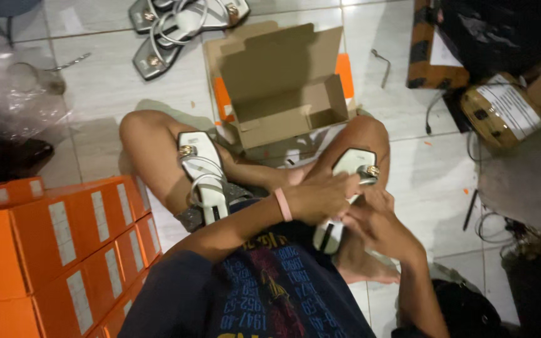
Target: The person sits on the floor and assembles white sandals by attaching straps to the soles. They handle multiple sandals, threading straps through metal fixtures and securing them. The person places assembled sandals into orange boxes and continues the process with additional pairs.
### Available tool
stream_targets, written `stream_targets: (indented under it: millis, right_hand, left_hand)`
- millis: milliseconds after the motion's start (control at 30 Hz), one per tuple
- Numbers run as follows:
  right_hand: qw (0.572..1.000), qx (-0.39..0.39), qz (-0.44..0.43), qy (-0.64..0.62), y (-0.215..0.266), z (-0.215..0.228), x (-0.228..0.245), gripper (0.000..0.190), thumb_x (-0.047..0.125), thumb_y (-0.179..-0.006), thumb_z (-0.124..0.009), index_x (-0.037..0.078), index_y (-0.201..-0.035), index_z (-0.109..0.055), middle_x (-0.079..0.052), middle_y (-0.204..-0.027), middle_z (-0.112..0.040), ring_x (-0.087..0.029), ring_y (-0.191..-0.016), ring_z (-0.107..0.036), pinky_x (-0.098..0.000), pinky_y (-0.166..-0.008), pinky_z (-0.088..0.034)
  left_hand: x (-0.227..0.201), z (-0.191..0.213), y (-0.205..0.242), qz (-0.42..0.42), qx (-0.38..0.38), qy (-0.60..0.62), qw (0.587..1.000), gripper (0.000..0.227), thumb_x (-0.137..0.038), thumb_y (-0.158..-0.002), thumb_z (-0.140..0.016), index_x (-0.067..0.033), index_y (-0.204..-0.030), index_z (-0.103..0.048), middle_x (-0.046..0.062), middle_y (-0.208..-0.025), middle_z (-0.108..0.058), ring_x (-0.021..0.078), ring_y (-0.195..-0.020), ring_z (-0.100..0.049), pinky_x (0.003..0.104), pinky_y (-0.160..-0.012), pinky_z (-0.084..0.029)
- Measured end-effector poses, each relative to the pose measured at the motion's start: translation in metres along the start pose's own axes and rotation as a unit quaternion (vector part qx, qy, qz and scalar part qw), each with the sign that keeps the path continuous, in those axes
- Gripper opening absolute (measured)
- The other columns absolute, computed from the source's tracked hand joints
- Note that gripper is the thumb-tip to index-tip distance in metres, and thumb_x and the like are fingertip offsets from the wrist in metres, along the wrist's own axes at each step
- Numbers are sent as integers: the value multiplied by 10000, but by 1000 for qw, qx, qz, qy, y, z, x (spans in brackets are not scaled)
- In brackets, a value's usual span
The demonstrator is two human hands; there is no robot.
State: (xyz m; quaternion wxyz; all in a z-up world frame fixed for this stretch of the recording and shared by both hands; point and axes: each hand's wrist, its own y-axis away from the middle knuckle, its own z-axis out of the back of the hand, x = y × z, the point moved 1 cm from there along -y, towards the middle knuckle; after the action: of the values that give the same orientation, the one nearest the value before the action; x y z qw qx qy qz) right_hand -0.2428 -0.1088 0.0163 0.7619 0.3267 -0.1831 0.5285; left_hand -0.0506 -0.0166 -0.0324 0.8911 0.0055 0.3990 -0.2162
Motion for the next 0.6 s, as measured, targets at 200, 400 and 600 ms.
stream_targets:
  millis: [200, 400, 600]
  right_hand:
    - [991, 26, 35, -124, 2, 0, -22, 89, 172, -932, -703, 107, -917, -763, -3, -949, -632, -225, -1107, -504, -369, -963, -430]
    - [983, -55, -54, -165, 56, -16, -51, 115, 163, -900, -727, 90, -813, -742, -83, -1001, -442, -244, -1047, -463, -360, -930, -421]
    - [981, -48, -116, -146, 48, -11, -33, 203, 195, -896, -707, 74, -1048, -766, -133, -1210, -475, -300, -1222, -450, -392, -1038, -355]
  left_hand:
    - [25, -16, 18, 39, 0, 92, 995, 206, -405, -888, -684, -236, -815, -777, 68, -1033, -501, 276, -1093, -476, 468, -861, -356]
    - [51, -61, 30, 33, -30, 161, 986, 188, -327, -927, -643, -255, -798, -760, 57, -1029, -476, 259, -1093, -468, 486, -873, -341]
    - [39, -73, 15, 28, 41, 123, 991, 85, -250, -843, -663, -239, -801, -736, 37, -1025, -531, 266, -1140, -477, 494, -822, -338]
